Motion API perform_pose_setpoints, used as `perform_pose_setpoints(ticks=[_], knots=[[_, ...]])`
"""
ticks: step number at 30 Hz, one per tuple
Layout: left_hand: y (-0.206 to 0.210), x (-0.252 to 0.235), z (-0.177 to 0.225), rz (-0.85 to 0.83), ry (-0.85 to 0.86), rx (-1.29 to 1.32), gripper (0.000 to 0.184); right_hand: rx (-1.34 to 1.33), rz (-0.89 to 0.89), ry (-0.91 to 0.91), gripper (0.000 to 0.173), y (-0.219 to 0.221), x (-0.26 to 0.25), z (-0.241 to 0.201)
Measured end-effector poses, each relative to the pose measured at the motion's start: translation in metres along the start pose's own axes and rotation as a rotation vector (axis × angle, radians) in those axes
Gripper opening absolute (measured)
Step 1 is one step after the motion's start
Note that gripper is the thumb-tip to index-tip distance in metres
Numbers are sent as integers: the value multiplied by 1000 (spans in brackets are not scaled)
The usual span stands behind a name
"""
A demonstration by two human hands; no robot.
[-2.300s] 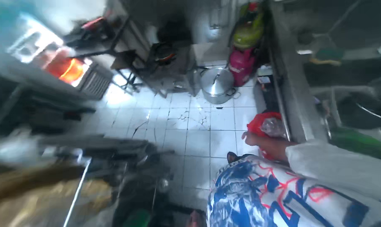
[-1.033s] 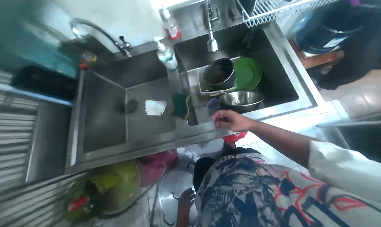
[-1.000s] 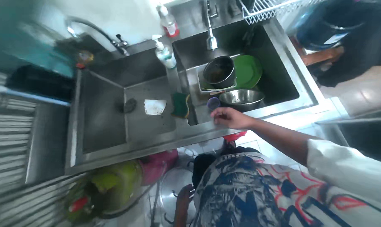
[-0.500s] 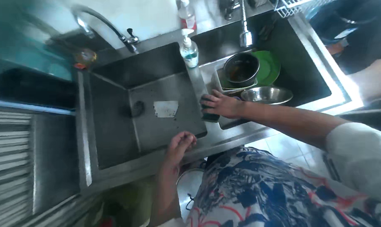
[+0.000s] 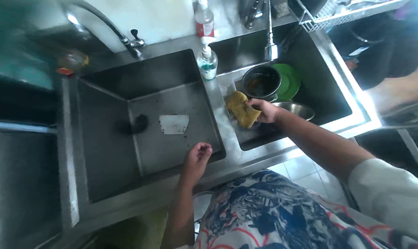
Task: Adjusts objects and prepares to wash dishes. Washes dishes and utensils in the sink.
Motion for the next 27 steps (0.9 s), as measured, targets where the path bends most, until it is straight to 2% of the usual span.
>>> perform_pose_setpoints(ticks=[5,8,10,13,16,19,22,24,27], knots=[[11,38,-18,165,-66,-49,25,95,-79,53,29,32,-16,-7],[15,64,-39,316,-71,-151,28,453,-34,16,36,41,-30,-11],[14,78,-48,395,-95,-164,28,770,-43,-42,37,47,-39,-17],[15,92,-56,501,-90,-156,27,1120,-133,-199,29,55,-54,-26],[24,99,-62,589,-115,-167,26,1233,-131,-358,27,53,-72,-23],[38,109,-69,638,-153,-230,26,1336,-84,-442,28,55,-74,-15],[50,111,-89,765,-26,-319,27,1287,56,-562,35,53,-66,-25],[47,102,-101,893,71,-395,28,1101,243,-756,50,60,-59,-50],[32,80,-114,1022,83,-515,27,812,463,-1055,80,94,-69,-74]])
Point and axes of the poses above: each hand's wrist, its own x-axis away from the middle knuckle, its own y-axis out of the palm, z = x × y, the point moved 1 cm from there along -x, towards the middle knuckle, and after that the axes turned 8 degrees about -x, right-handed, at the moved point
